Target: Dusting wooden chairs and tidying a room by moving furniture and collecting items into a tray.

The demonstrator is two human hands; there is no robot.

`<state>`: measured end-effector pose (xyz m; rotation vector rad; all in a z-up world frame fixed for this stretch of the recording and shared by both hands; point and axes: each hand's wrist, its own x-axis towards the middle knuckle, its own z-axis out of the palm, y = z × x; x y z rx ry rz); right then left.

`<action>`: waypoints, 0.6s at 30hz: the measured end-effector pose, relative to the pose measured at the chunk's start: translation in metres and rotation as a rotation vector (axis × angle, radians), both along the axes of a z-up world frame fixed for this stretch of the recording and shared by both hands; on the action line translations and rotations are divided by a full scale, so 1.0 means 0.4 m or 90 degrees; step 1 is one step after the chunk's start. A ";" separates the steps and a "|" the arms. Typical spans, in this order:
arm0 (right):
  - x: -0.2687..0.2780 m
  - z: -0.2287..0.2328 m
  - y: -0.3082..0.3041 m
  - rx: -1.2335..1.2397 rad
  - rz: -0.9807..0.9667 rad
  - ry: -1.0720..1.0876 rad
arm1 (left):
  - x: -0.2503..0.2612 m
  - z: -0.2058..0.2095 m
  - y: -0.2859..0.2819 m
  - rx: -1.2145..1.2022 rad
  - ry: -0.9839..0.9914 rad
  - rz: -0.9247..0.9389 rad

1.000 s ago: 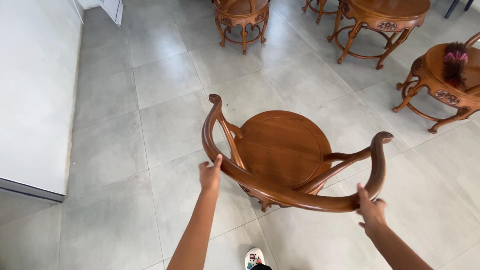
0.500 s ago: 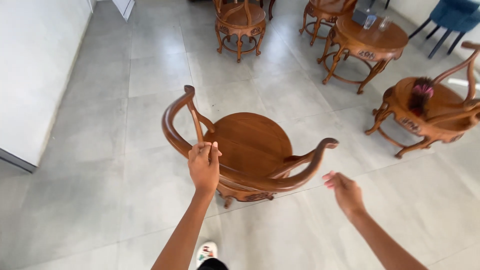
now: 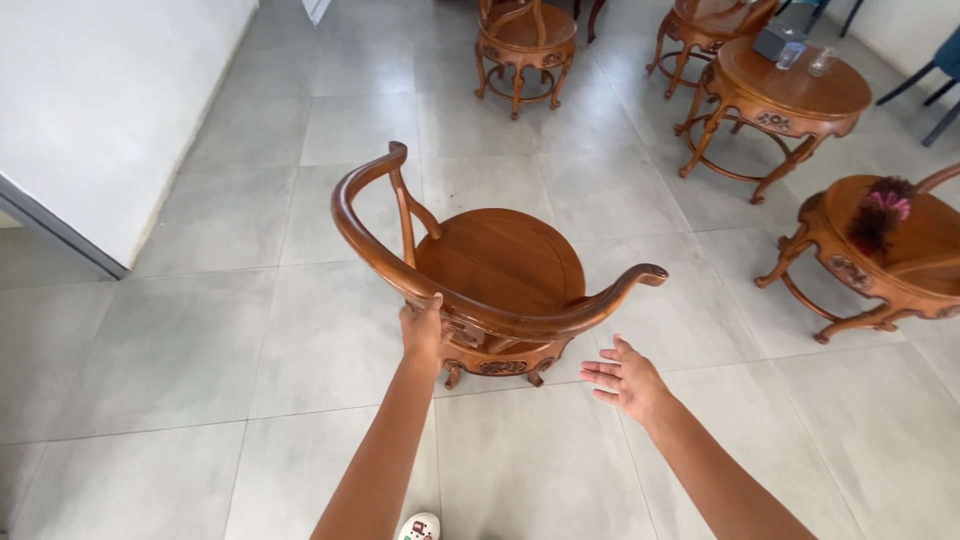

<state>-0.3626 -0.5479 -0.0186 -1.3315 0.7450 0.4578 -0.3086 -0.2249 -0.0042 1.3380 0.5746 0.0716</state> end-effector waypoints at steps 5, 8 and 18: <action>0.065 -0.001 0.126 0.061 -0.039 -0.006 | 0.036 0.000 0.014 -0.209 0.133 0.022; 0.075 0.027 0.185 0.091 -0.038 -0.005 | 0.037 0.001 0.017 -0.201 0.147 0.005; 0.135 -0.011 0.222 0.183 -0.098 0.017 | 0.078 -0.009 0.037 0.011 0.200 -0.061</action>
